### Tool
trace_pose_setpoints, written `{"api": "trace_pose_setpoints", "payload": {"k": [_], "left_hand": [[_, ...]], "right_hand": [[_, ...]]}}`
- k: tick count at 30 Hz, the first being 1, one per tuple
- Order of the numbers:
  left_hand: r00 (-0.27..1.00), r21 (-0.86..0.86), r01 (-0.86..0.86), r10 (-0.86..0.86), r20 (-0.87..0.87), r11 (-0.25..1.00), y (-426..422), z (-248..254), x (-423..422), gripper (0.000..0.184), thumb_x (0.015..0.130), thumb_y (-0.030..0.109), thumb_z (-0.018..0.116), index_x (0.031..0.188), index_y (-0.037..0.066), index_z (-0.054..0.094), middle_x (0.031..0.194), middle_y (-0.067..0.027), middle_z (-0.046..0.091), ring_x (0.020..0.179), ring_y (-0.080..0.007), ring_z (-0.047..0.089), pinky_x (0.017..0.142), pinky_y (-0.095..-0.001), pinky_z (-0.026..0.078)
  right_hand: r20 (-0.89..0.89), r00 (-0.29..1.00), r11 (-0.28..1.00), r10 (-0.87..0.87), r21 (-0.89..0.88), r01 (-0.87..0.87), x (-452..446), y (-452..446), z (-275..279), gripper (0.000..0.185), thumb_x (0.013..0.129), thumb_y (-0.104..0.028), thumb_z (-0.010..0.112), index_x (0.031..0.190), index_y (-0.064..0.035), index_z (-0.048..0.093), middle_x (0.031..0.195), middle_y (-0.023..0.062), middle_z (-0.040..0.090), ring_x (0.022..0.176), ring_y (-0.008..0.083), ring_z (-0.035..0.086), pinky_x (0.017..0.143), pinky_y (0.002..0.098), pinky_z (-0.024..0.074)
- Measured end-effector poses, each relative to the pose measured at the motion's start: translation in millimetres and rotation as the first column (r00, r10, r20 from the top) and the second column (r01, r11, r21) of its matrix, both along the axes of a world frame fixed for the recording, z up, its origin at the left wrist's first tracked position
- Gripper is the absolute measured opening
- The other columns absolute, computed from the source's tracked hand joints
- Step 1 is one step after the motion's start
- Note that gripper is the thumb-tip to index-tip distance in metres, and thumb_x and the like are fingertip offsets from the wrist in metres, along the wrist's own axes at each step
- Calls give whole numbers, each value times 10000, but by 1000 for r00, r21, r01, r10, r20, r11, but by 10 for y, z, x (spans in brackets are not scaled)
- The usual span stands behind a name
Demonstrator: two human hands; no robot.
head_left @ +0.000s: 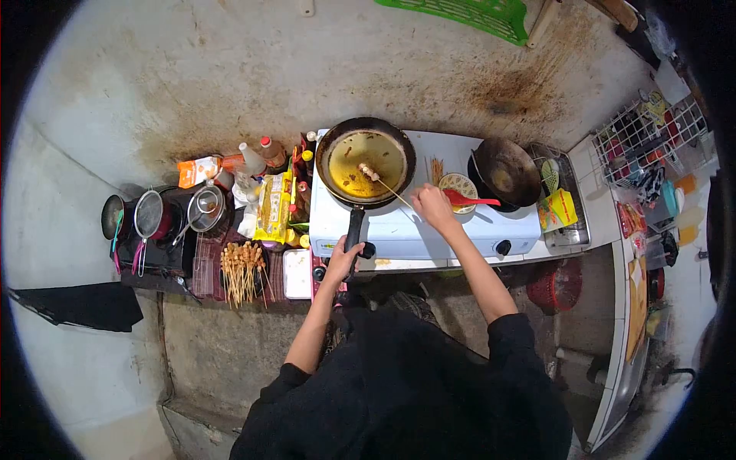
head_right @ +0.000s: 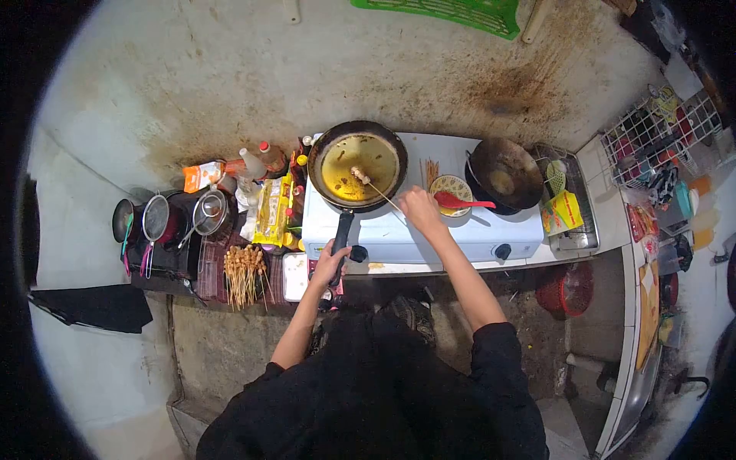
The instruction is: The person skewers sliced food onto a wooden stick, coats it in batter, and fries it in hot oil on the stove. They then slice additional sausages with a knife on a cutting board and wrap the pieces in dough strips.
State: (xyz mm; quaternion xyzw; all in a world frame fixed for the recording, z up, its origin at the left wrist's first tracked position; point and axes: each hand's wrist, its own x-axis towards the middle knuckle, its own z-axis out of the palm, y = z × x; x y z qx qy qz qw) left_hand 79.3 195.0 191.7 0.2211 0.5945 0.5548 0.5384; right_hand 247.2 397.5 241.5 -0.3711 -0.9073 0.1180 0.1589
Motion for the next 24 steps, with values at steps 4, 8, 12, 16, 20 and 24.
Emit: {"api": "trace_pose_setpoints", "payload": {"k": [4,8,12,16,20,24], "left_hand": [[1000,20,2,-3,20,1000,-3,-1,3,242,827,152,622,982,45,470,673,-16,512,433,-103,472,397,-242,379],[1000,27,-10,10,8,1000,3,15,12,247,825,153,627,979,39,472,674,-18,509,433,-103,472,394,-242,378],[1000,28,-12,12,-1,1000,2,-5,9,250,821,156,631,970,34,471,674,-21,511,434,-105,474,389,-243,380],[1000,41,-22,21,12,999,11,-25,10,254,817,154,633,972,32,472,674,-22,512,433,-106,474,387,-241,381],[1000,35,-19,19,7,999,10,4,11,261,815,147,632,983,25,474,676,-25,517,430,-105,472,386,-243,381],[1000,24,-31,31,0,999,1,37,26,274,813,156,635,994,26,474,678,-23,521,428,-102,469,386,-244,380]], "right_hand": [[-16,1000,995,-17,-94,16,-16,-93,-66,194,797,-165,588,928,-42,664,747,200,626,720,370,609,676,452,487],[-56,998,984,-32,-178,21,-58,-165,-98,195,816,-163,575,941,-36,654,723,215,622,705,375,609,670,439,488],[-63,993,991,-95,-101,88,-1,-31,33,184,832,-175,573,937,-49,656,756,232,614,728,408,603,665,473,483],[-162,986,997,-26,-73,14,161,45,267,169,835,-163,565,924,-52,658,752,207,620,703,379,607,647,447,491],[-151,988,991,33,-123,-52,225,-109,319,157,828,-151,570,919,-58,659,750,207,621,698,380,608,639,438,494],[-104,994,993,40,-103,-50,246,-64,113,151,814,-125,570,919,-65,660,755,207,622,705,375,612,647,445,490]]}}
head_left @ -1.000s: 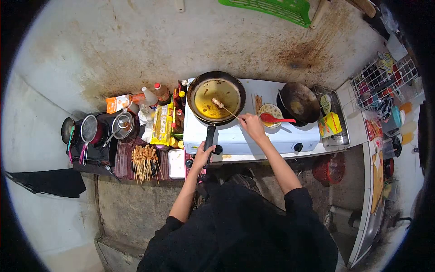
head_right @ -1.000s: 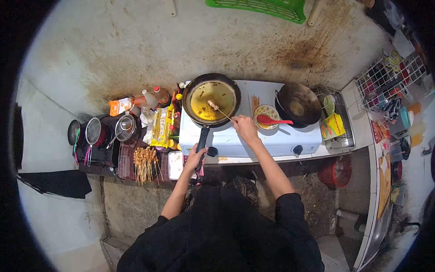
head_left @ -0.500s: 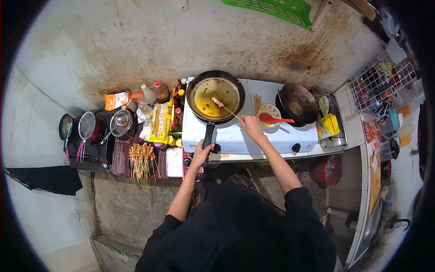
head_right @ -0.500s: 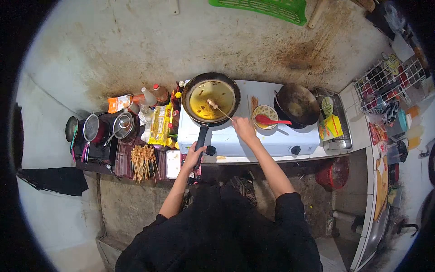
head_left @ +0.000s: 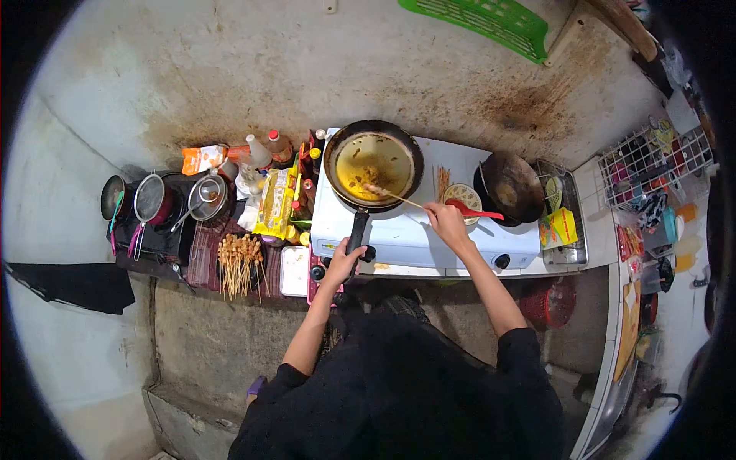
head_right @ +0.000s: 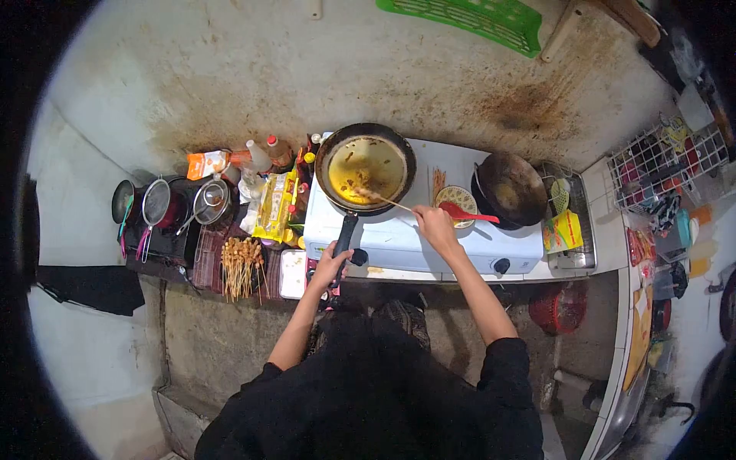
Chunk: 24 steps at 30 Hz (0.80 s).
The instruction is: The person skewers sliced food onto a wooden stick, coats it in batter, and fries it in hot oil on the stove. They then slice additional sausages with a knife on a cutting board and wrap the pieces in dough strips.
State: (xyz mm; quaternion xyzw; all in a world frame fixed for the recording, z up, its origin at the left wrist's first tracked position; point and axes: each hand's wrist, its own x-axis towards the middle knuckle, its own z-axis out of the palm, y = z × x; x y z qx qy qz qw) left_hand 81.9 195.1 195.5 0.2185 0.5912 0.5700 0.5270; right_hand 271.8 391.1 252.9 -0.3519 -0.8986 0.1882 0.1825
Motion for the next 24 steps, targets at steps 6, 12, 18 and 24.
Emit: {"api": "trace_pose_setpoints", "payload": {"k": [6,12,18,24], "left_hand": [[999,-25,22,-20,45,999,-2,-63,-15,305,811,165,639,1031,46,465,708,-12,521,445,-91,475,389,-232,377],[999,-53,13,-11,43,999,-12,17,-1,344,811,167,639,1070,38,454,706,-15,516,450,-94,476,394,-233,377],[1000,-55,10,-8,26,998,-15,35,0,327,809,174,641,1053,36,471,704,-15,516,459,-95,483,398,-237,379],[999,-49,29,-28,15,998,-11,13,-12,312,818,175,636,1041,35,468,713,-24,537,451,-91,482,398,-231,391]], "right_hand": [[4,982,977,-190,96,188,-37,338,-97,161,810,-118,568,926,-45,652,774,212,623,730,374,615,664,445,488],[-115,983,985,-146,75,155,-148,51,-12,156,822,-119,558,922,-40,647,793,201,630,729,363,618,654,426,496],[-43,999,995,2,103,3,-149,-87,-219,150,832,-138,566,926,-52,645,818,169,642,747,343,625,661,407,497],[-31,978,963,-205,170,207,-15,209,-58,132,814,-83,552,917,-41,622,814,195,627,730,363,614,640,434,491]]}}
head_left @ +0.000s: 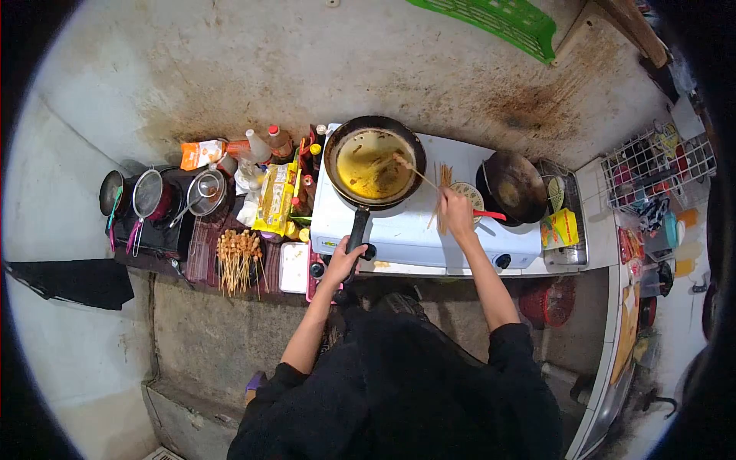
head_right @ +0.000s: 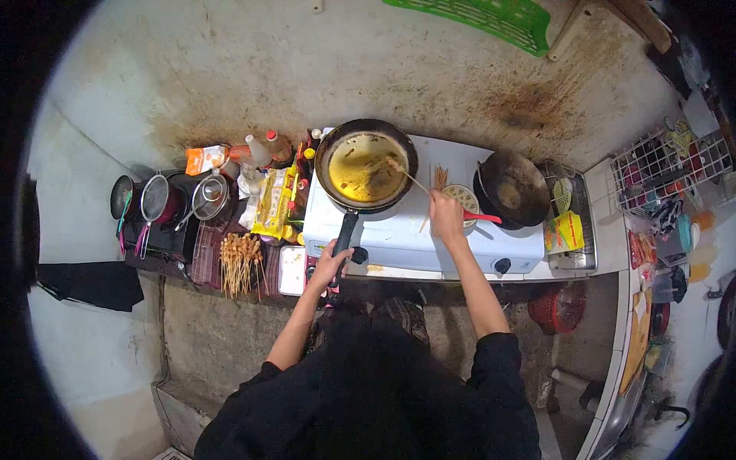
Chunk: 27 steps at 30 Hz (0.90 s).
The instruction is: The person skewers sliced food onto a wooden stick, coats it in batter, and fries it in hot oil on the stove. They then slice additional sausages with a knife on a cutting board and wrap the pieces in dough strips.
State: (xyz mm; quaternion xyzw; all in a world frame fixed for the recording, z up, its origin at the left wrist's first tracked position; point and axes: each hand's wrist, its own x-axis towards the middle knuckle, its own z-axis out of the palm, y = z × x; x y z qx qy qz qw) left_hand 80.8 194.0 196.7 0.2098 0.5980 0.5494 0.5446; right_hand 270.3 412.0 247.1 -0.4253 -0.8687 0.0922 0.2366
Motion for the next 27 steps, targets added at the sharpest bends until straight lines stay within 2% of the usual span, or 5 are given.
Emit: {"api": "trace_pose_setpoints", "payload": {"k": [9,13,16,20,27], "left_hand": [[1000,44,-9,8,29,999,1,-27,-1,327,816,176,639,1052,25,471,694,-25,533,442,-95,480,390,-232,385],[1000,29,-8,8,12,1000,-1,-9,9,333,816,176,640,1059,25,469,701,-25,534,440,-97,478,391,-232,385],[1000,32,0,-1,18,999,-2,1,1,340,814,178,641,1065,25,471,709,-25,534,451,-94,479,398,-233,391],[1000,5,-20,20,-6,1000,-4,23,17,306,816,183,634,1035,45,471,700,-8,516,440,-84,465,383,-227,357],[1000,1,-10,10,-11,1000,0,26,10,311,816,186,634,1039,41,471,693,-6,513,445,-85,473,386,-231,367]], "right_hand": [[-20,953,949,303,-81,-303,84,-338,20,112,809,-81,563,887,-31,627,771,197,623,725,351,619,636,427,491],[18,976,976,218,-28,-217,168,-102,-26,127,815,-101,562,890,-20,626,773,202,622,724,354,618,635,428,490],[38,999,999,-1,-51,3,163,-41,120,158,833,-107,539,936,-41,639,834,188,631,737,365,611,640,424,481],[-62,998,1000,16,13,-15,147,-97,18,150,830,-101,549,927,-29,638,842,190,632,739,360,614,648,419,484],[-98,964,968,248,-6,-250,-40,-424,-224,134,804,-59,566,910,-20,638,828,181,633,740,340,622,647,400,489]]}}
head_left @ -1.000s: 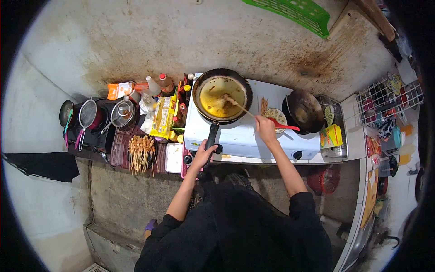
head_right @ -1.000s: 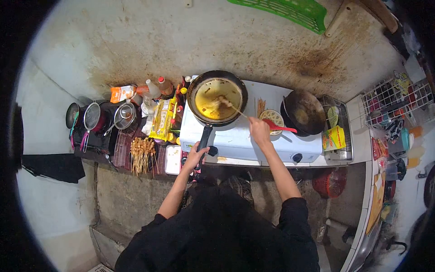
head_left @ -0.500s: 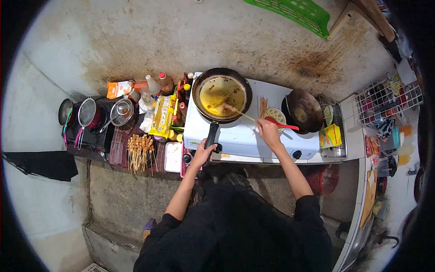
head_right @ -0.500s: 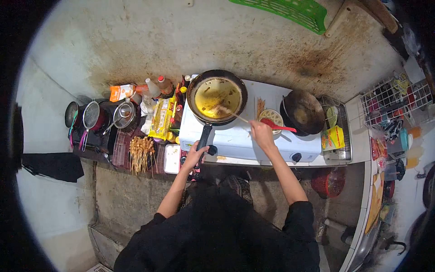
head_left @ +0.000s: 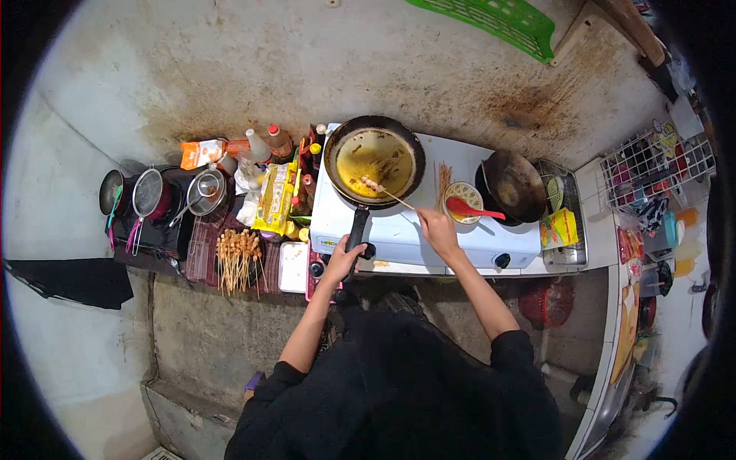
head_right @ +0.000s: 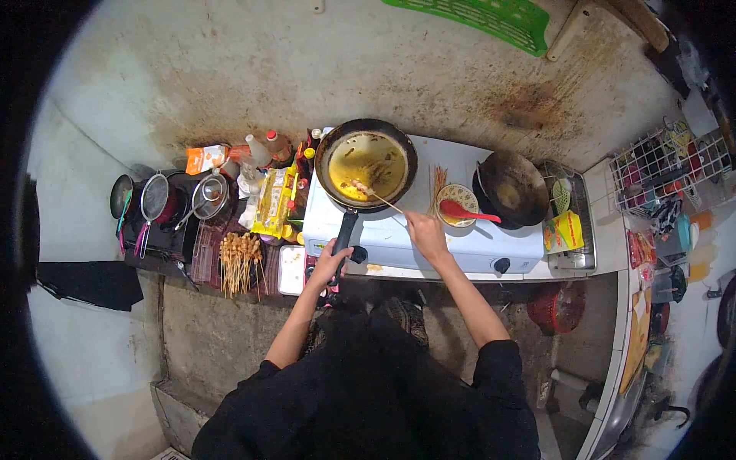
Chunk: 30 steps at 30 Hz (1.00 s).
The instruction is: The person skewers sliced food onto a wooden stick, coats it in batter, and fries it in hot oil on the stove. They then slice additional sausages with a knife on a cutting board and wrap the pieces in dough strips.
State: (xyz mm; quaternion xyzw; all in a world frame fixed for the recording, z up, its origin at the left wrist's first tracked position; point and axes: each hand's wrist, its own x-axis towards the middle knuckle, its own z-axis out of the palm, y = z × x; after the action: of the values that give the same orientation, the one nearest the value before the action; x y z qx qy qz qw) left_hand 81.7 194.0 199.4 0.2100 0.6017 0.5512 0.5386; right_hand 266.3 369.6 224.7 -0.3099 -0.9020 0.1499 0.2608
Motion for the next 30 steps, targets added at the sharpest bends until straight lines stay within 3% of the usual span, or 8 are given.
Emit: {"api": "trace_pose_setpoints", "payload": {"k": [2,10,13,15,20,24,26,30], "left_hand": [[1000,-2,9,-9,-10,1000,-6,-11,-5,302,815,190,635,1022,39,475,700,-14,522,455,-90,478,398,-235,380],[1000,-9,12,-12,-17,1000,2,-1,-9,296,815,178,632,1024,40,473,696,-10,514,450,-87,474,397,-228,370],[1000,8,6,-6,24,1000,3,-31,-7,292,814,175,633,1019,41,473,696,-13,515,450,-89,472,396,-229,369],[1000,34,3,-4,24,999,2,-27,-9,304,823,168,628,1033,21,466,709,-30,532,443,-101,475,393,-241,380],[999,21,4,-4,43,1000,-4,-1,-10,326,823,168,627,1055,12,458,710,-31,533,448,-101,478,398,-237,381],[1000,11,-7,6,24,1000,2,5,7,300,814,176,636,1031,46,475,688,-5,500,461,-89,475,394,-230,371],[1000,14,-1,1,18,1000,4,-12,2,318,815,185,638,1041,35,471,701,-15,518,459,-92,479,399,-231,378],[1000,-5,8,-8,-6,1000,-3,-21,-8,338,812,196,643,1049,28,471,712,-23,535,456,-97,481,406,-233,388]], "right_hand": [[104,994,999,-37,-7,38,29,115,-76,133,804,-73,568,906,-22,637,822,182,632,740,342,621,647,406,490],[110,970,973,-215,108,203,190,494,180,132,800,-88,558,905,-38,621,792,184,628,709,356,614,621,438,495],[87,978,980,-189,85,182,191,388,296,141,795,-84,565,914,-39,627,800,177,630,727,354,614,635,434,496],[89,996,1000,-4,-3,4,192,263,307,175,800,-89,574,952,-30,636,836,171,638,752,332,622,655,401,494],[122,988,996,90,-9,-90,246,226,311,161,763,-64,574,909,-40,638,803,168,630,743,333,622,657,421,496],[149,989,999,10,48,-17,315,457,343,154,766,-62,556,895,-40,637,794,181,624,741,338,619,655,426,495],[173,970,979,-169,139,146,321,554,362,151,771,-77,553,891,-38,635,787,182,624,727,345,618,647,422,496],[32,970,967,-240,98,236,171,511,314,126,796,-95,576,892,-38,632,821,167,639,721,336,624,625,408,498]]}}
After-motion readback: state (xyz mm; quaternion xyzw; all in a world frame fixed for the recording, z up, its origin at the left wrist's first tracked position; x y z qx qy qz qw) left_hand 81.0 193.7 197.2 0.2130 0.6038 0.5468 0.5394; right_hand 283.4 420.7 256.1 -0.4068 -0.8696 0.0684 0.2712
